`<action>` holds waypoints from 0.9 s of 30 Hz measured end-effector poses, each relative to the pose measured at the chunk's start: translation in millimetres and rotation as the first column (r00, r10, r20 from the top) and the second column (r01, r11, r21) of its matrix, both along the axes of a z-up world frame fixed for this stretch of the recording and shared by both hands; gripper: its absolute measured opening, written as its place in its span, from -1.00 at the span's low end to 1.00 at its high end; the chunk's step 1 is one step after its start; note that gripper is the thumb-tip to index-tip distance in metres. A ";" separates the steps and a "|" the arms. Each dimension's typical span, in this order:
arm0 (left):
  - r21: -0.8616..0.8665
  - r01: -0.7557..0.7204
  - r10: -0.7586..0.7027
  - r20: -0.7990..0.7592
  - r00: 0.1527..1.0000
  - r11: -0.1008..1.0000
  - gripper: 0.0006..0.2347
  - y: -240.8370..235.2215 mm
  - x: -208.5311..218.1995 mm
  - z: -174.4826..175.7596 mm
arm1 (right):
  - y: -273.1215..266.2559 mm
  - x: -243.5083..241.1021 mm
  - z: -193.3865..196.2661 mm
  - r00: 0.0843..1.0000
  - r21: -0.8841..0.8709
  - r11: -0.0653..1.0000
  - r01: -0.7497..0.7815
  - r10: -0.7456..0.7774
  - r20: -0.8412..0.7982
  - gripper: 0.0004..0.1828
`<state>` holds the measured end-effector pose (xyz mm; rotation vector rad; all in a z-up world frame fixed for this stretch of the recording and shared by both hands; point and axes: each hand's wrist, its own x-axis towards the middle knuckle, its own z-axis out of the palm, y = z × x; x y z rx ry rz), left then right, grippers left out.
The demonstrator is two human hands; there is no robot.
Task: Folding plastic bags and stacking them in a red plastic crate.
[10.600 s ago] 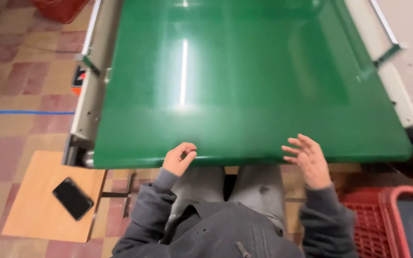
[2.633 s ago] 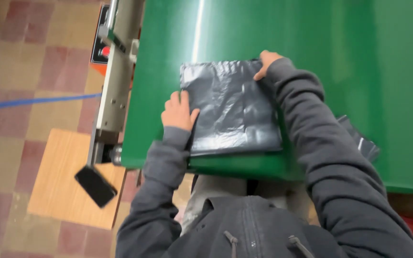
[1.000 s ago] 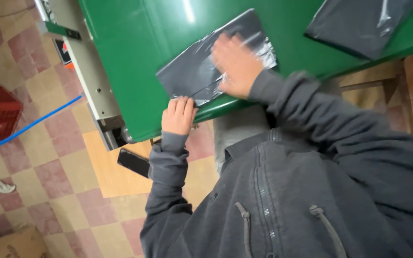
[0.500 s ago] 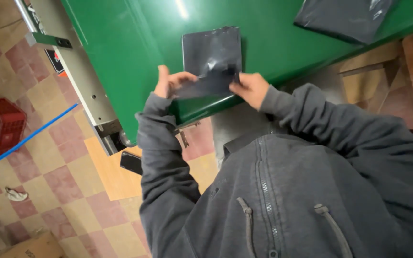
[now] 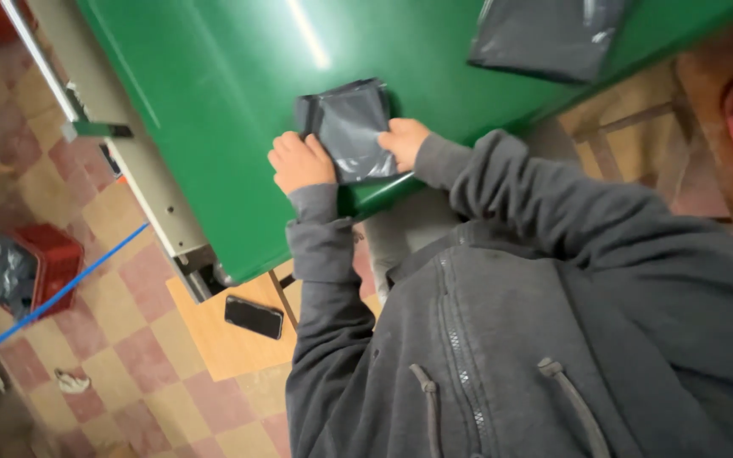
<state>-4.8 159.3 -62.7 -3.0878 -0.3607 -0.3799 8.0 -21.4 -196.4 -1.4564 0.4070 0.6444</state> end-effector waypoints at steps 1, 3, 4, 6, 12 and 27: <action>0.000 0.020 -0.020 0.000 1.000 1.000 -0.77 -11.4 -8.6 20.0 | -9.4 -17.4 25.0 1.000 0.000 1.000 0.020 -0.020 0.000 -0.56; -0.105 0.347 -0.317 0.230 0.920 0.932 -0.87 -32.2 -16.9 60.6 | -25.0 -43.0 75.4 0.920 -0.220 0.974 0.051 0.039 0.389 -0.51; -0.108 0.362 -0.329 0.237 0.914 0.926 -0.87 -53.7 -20.1 85.5 | -50.1 -49.9 109.7 0.919 -0.225 0.972 0.068 0.027 0.394 -0.51; -0.256 0.551 -0.475 0.304 0.826 0.794 -0.84 -88.1 -36.9 134.9 | -91.4 -72.4 177.6 0.779 -0.192 0.930 0.314 -0.137 0.612 -0.25; -0.630 0.516 -0.352 0.378 0.856 0.580 -0.90 -223.4 32.3 127.7 | -211.5 -32.9 175.8 0.300 -0.044 0.687 0.725 -0.258 0.919 -0.27; -0.415 0.374 -0.333 0.170 0.928 0.830 -0.77 -304.7 99.8 -16.3 | -290.9 10.1 115.7 0.662 -0.690 0.120 0.714 0.202 0.721 -0.50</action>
